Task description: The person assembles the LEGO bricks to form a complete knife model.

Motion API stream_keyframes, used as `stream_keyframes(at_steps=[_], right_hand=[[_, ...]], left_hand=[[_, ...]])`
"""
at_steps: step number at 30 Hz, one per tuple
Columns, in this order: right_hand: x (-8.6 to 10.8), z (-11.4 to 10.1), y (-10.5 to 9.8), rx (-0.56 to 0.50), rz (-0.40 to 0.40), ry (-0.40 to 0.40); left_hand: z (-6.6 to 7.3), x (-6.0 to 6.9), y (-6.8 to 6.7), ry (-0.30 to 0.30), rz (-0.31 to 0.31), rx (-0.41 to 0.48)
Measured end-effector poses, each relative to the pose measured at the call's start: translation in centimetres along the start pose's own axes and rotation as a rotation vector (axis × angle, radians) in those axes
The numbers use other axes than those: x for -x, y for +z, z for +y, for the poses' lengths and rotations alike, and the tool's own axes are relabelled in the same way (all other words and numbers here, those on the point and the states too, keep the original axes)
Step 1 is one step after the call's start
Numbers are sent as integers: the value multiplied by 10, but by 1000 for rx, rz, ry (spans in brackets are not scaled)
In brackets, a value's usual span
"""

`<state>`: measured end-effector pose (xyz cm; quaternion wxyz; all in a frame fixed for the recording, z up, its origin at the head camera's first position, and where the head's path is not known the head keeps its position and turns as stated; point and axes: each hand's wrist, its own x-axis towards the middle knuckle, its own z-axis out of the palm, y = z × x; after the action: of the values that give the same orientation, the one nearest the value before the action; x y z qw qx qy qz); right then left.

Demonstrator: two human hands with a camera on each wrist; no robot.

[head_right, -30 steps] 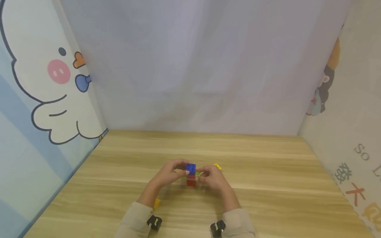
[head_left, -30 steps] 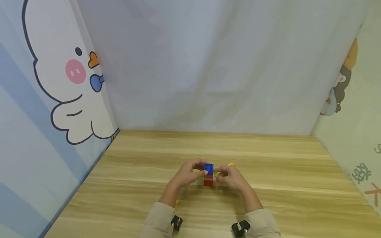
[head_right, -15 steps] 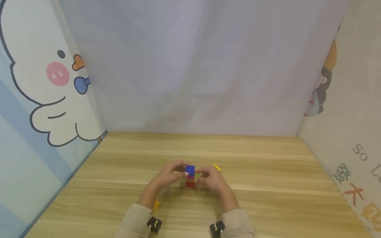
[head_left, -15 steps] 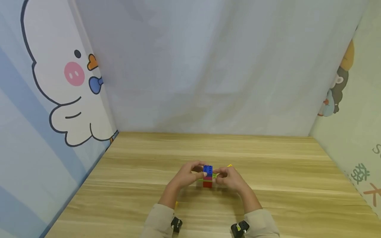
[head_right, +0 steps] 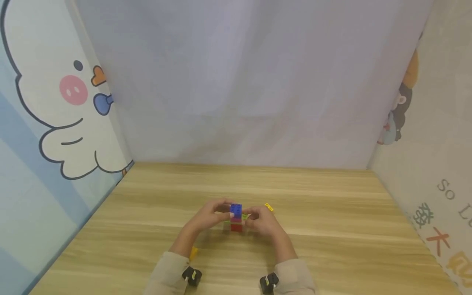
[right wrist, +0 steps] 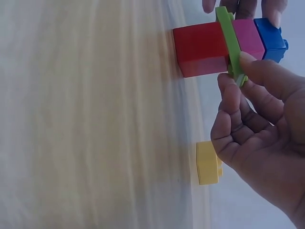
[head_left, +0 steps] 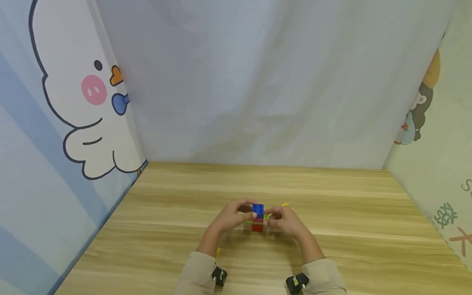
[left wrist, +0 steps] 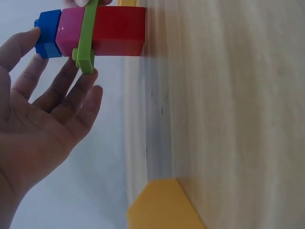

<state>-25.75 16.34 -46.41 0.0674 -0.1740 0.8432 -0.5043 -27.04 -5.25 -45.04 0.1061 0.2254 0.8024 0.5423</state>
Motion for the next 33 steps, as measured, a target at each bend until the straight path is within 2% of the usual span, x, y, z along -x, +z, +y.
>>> stream_keyframes(at_steps=[13, 21, 28, 33], right_hand=[[-1, -4, -2, 25, 21, 11], [1, -2, 1, 11, 14, 20], [1, -5, 0, 4, 12, 21], [2, -6, 0, 7, 11, 14]], left_hand=[[0, 0, 0, 48, -5, -14], [22, 17, -4, 21, 3, -2], [-7, 7, -4, 19, 16, -58], [-11, 3, -3, 14, 27, -85]])
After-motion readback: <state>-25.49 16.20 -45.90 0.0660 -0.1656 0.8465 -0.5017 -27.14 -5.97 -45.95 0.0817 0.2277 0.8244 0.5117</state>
